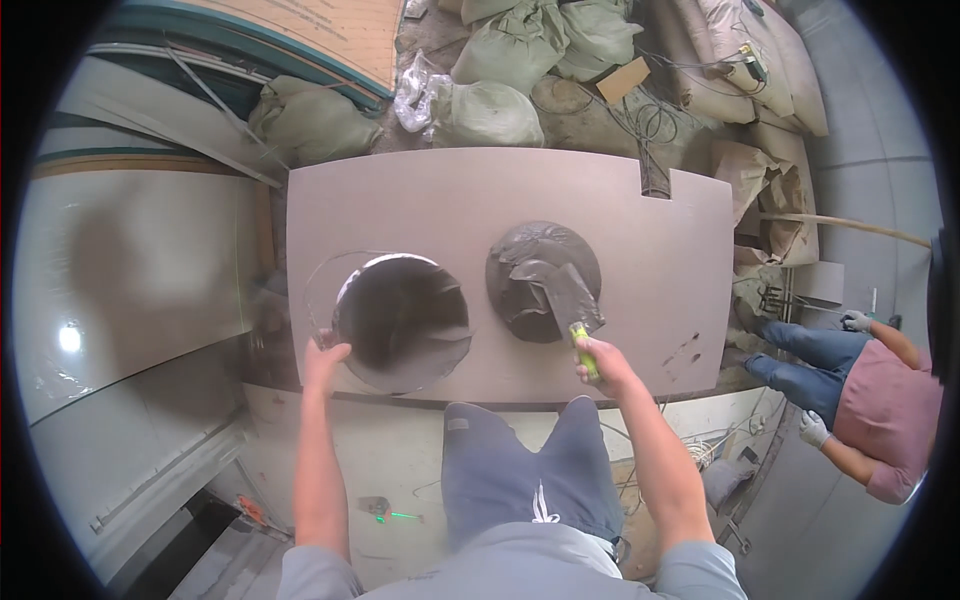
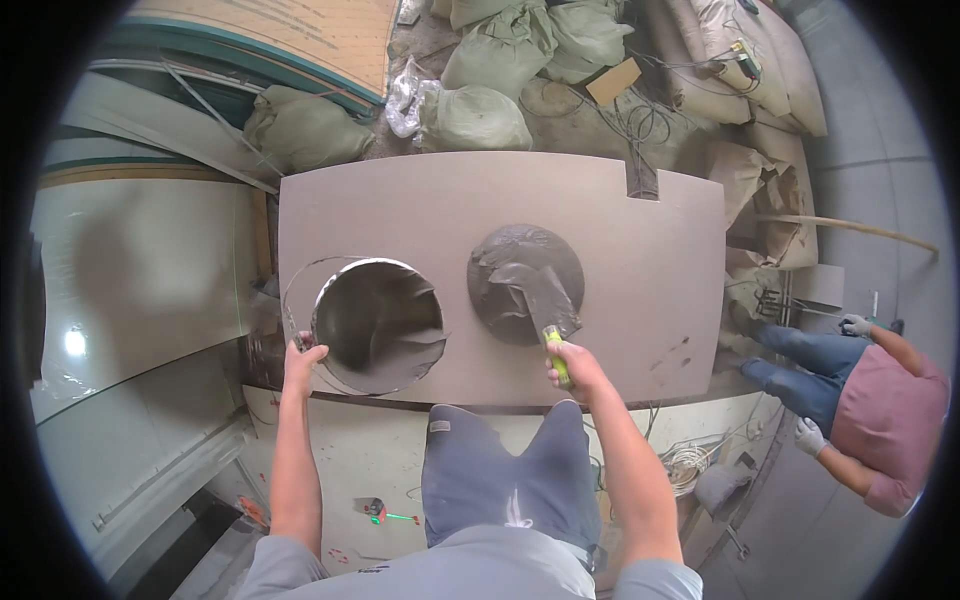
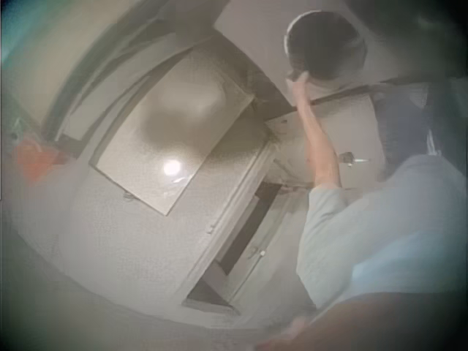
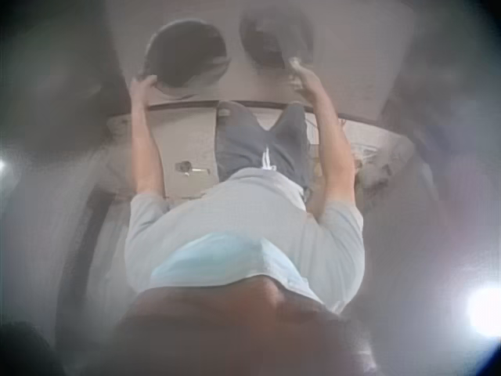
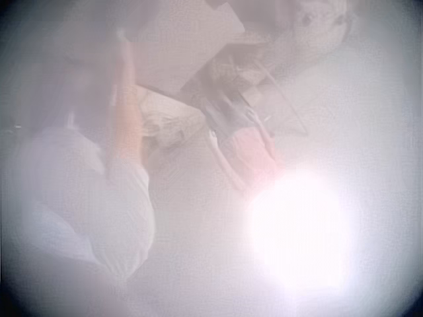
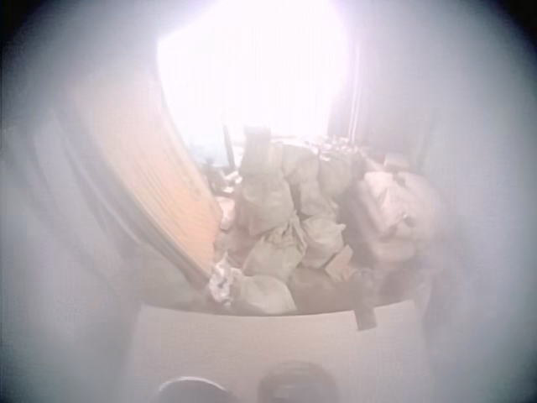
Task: Spreading mortar onto the back of a large tile or panel using a trowel.
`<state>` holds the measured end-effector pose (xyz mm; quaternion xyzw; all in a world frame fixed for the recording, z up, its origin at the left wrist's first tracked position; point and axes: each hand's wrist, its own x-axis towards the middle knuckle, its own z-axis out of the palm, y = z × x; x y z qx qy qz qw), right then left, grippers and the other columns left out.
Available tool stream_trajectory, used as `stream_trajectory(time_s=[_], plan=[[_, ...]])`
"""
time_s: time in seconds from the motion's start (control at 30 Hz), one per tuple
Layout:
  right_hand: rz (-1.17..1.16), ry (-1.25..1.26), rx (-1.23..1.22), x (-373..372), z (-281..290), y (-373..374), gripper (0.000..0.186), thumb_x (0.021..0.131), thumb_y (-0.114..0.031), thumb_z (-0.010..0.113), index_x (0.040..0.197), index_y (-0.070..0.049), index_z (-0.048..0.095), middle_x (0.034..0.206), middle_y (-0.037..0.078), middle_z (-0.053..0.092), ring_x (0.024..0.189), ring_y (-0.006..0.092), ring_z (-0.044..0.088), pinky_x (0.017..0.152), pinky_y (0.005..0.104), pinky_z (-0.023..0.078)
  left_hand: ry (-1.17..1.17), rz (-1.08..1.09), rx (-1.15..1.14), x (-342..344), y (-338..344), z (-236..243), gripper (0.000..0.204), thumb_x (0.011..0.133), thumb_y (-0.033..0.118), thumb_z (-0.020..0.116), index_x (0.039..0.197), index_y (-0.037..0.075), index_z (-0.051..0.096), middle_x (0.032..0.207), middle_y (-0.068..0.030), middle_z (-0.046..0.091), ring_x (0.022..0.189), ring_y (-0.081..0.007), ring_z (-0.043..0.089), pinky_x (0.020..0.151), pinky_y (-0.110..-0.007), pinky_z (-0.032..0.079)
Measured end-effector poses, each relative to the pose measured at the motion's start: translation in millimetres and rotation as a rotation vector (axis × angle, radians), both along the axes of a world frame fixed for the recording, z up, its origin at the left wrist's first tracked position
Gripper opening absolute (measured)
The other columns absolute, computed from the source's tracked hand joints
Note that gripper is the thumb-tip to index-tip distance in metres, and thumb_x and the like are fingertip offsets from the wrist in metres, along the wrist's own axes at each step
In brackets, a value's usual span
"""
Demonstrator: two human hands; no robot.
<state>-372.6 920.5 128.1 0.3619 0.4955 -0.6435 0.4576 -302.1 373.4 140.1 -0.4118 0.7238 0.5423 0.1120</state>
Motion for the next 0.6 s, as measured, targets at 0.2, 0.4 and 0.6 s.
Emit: stream_trajectory(time_s=[0.2, 0.4, 0.6], plan=[[-0.065, -0.095, 0.121, -18.9, -62.6, -32.7, 0.027, 0.097, -0.03, 0.064, 0.111, -0.007, 0.06, 0.082, 0.005, 0.06, 0.058, 0.012, 0.056, 0.049, 0.0259, 0.048, 0.042, 0.161, 0.266, 45.1, -63.6, -19.8, 0.033, 0.072, 0.014, 0.074, 0.102, 0.009, 0.062, 0.087, 0.0028, 0.06, 0.075, -0.0094, 0.058, 0.066, -0.028, 0.046], [0.761, 0.849, 1.201, 20.0, -39.1, -71.9, 0.045, 0.092, -0.034, 0.067, 0.115, 0.004, 0.062, 0.109, 0.025, 0.062, 0.108, 0.0408, 0.06, 0.095, 0.0452, 0.048, 0.044, 0.299, 0.412, 90.6, -86.2, -46.5, 0.04, 0.075, 0.021, 0.075, 0.11, 0.009, 0.061, 0.09, 0.0015, 0.06, 0.078, -0.0119, 0.057, 0.07, -0.03, 0.045], [0.721, 0.724, 0.277, 41.3, 86.1, -278.3, 0.043, 0.097, -0.037, 0.06, 0.124, -0.004, 0.065, 0.124, 0.017, 0.066, 0.116, 0.0315, 0.063, 0.097, 0.0409, 0.049, 0.021, 0.202, 0.325, 108.6, -96.9, -18.6, 0.062, 0.076, 0.014, 0.078, 0.132, 0.001, 0.054, 0.108, -0.0052, 0.065, 0.101, -0.0195, 0.061, 0.087, -0.035, 0.047]])
